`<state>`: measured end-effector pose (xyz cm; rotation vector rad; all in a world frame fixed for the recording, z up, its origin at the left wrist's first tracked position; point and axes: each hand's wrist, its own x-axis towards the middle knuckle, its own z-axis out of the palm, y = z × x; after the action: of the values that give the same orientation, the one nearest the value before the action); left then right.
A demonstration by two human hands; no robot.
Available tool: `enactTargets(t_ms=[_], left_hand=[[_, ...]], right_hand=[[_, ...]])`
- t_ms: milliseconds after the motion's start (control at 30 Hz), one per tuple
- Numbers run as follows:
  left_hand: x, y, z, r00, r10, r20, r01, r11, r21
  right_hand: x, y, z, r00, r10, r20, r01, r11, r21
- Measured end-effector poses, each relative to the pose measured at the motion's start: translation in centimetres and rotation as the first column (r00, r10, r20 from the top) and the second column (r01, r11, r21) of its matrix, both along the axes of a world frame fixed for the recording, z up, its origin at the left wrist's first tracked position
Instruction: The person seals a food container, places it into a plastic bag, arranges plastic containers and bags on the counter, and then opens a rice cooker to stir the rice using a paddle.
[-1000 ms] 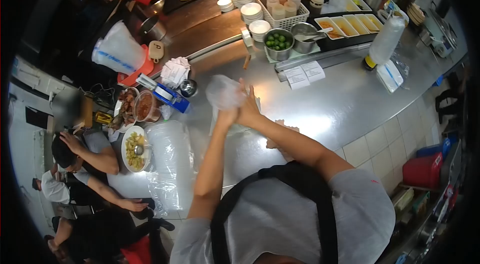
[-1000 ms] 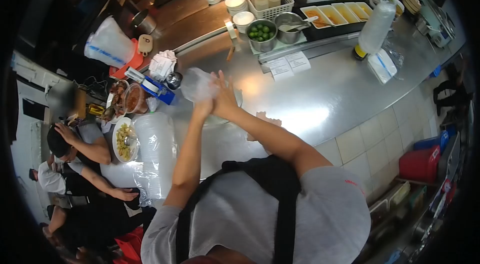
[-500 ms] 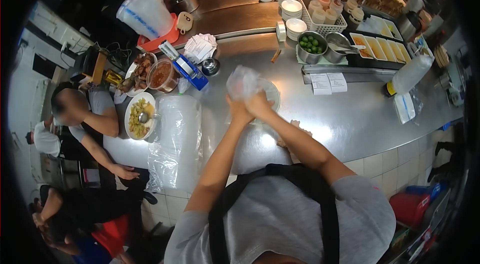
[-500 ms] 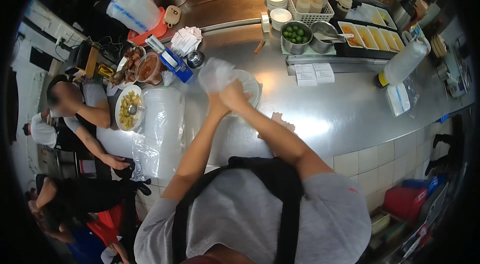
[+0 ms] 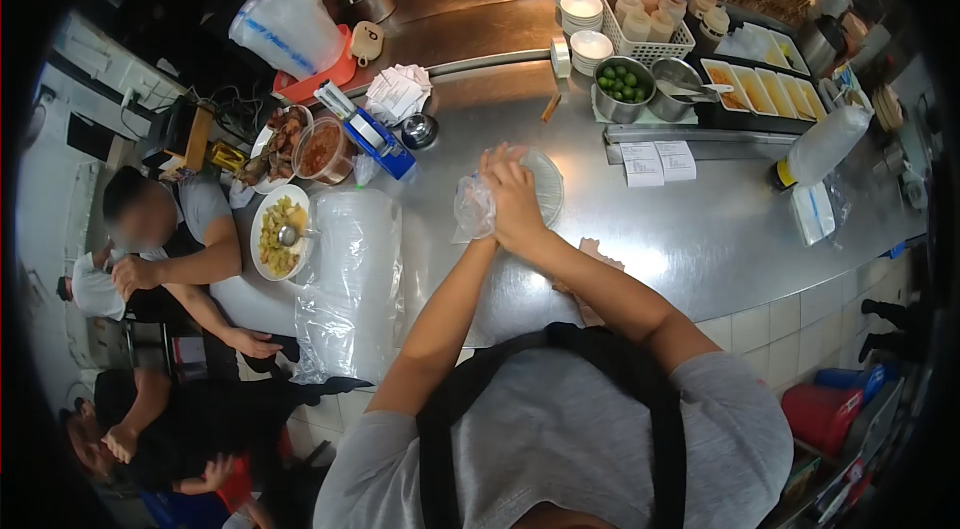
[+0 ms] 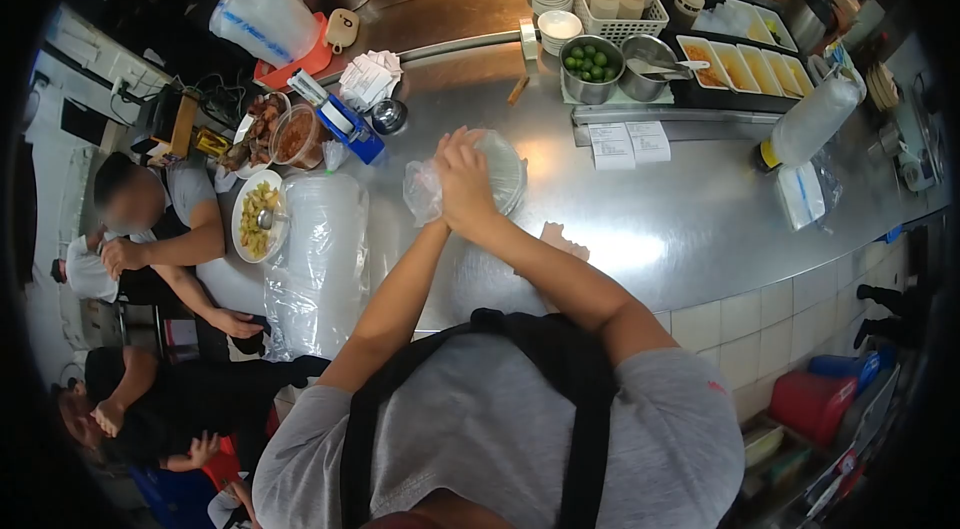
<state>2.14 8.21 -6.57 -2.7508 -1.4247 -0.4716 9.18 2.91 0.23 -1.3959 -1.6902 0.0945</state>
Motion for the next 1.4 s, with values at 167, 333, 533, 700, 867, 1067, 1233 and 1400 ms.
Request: enactTargets(t_ms=[167,333,533,700,867,1067,1233,1400], left_hand=[[-1.3,1.0,-3.6,0.987,-0.149,0.062,0.130,0.960,0.249],[0.0,-3.1,6.6,0.988,-0.004,0.157,0.018,0.996,-0.087],[2.8,-3.5,5.4,0.963,-0.094,-0.252,0.156,0.959,0.237],[4.5,-3.6,2.3,0.706,0.070,-0.704,0.181,0.944,0.276],[4.5,-2.7,4.9,0.692,-0.050,-0.721,0.203,0.971,0.127],[2.1,0.6,8.6,0.997,0.080,-0.022,-0.074,0.730,-0.679],[1.8,-3.7,7.6,0.430,0.828,0.360,0.576,0.056,-0.816],[-2.2,-0.3,6.5,0.311,0.848,0.429,0.745,0.063,-0.664]], right_hand=[[4.5,2.5,-0.7,0.955,0.141,-0.261,-0.117,0.987,0.108],[10.1,5.0,-6.3,0.471,-0.290,-0.833,-0.306,0.832,-0.462],[6.7,13.8,-1.9,0.913,0.407,-0.043,-0.297,0.586,-0.754],[2.7,9.5,2.1,0.394,0.722,0.569,-0.347,0.690,-0.635],[9.2,6.2,3.2,0.823,0.555,-0.124,-0.558,0.746,-0.364],[9.6,3.6,0.3,0.742,-0.059,-0.668,-0.670,-0.040,-0.741],[7.8,4.0,-1.0,0.548,-0.244,-0.800,-0.784,0.185,-0.593],[8.6,3.5,-0.3,0.617,-0.179,-0.766,-0.768,0.075,-0.636]])
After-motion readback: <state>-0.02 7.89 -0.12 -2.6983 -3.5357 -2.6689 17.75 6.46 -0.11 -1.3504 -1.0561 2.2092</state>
